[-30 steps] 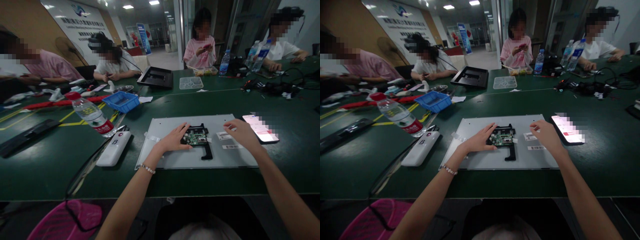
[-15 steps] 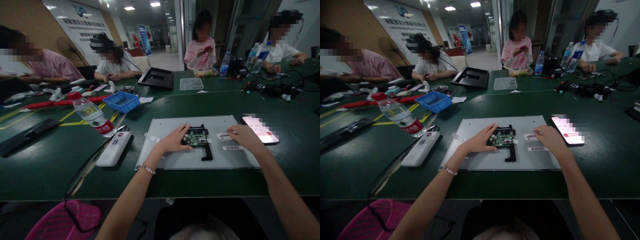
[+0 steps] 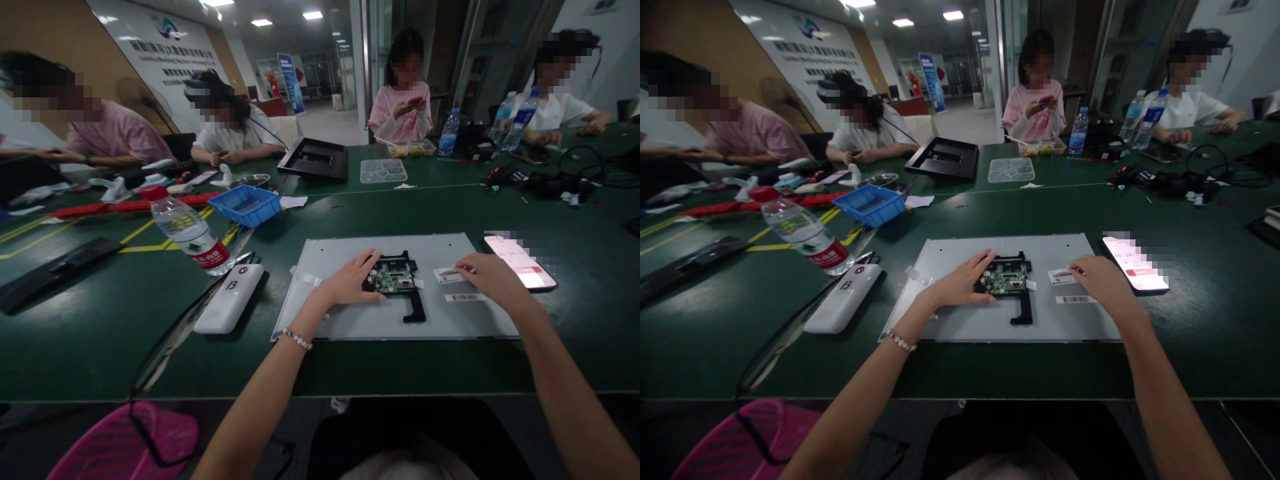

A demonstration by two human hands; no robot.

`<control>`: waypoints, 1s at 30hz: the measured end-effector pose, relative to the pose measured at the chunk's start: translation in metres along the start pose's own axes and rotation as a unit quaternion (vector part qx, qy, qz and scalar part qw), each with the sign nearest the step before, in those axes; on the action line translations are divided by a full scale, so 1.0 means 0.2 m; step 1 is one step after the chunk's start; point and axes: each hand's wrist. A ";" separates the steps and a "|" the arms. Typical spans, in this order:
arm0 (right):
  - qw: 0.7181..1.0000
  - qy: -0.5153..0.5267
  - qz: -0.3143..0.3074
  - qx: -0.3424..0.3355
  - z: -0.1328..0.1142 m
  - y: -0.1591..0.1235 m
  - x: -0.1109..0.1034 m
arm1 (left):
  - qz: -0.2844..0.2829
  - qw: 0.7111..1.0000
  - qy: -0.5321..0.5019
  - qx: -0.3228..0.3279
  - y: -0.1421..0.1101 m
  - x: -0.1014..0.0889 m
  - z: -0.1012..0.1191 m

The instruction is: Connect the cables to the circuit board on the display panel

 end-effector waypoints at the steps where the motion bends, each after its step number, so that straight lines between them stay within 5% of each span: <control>1: 1.000 -0.002 0.006 0.001 0.00 0.00 0.00 | 0.000 1.000 0.000 0.000 0.00 0.00 0.00; 19: 0.978 0.171 0.116 -0.035 -0.19 0.01 0.06 | 0.006 1.000 -0.020 0.004 0.00 0.01 -0.01; 30: 0.971 0.201 0.087 -0.092 -0.27 0.03 0.13 | 0.018 0.999 -0.032 0.000 -0.02 0.00 -0.01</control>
Point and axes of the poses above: each hand's wrist, its own y-axis towards the middle knuckle, its own x-axis out of the palm, z = x × y, and after that the axes turned 12 degrees about y, right-handed
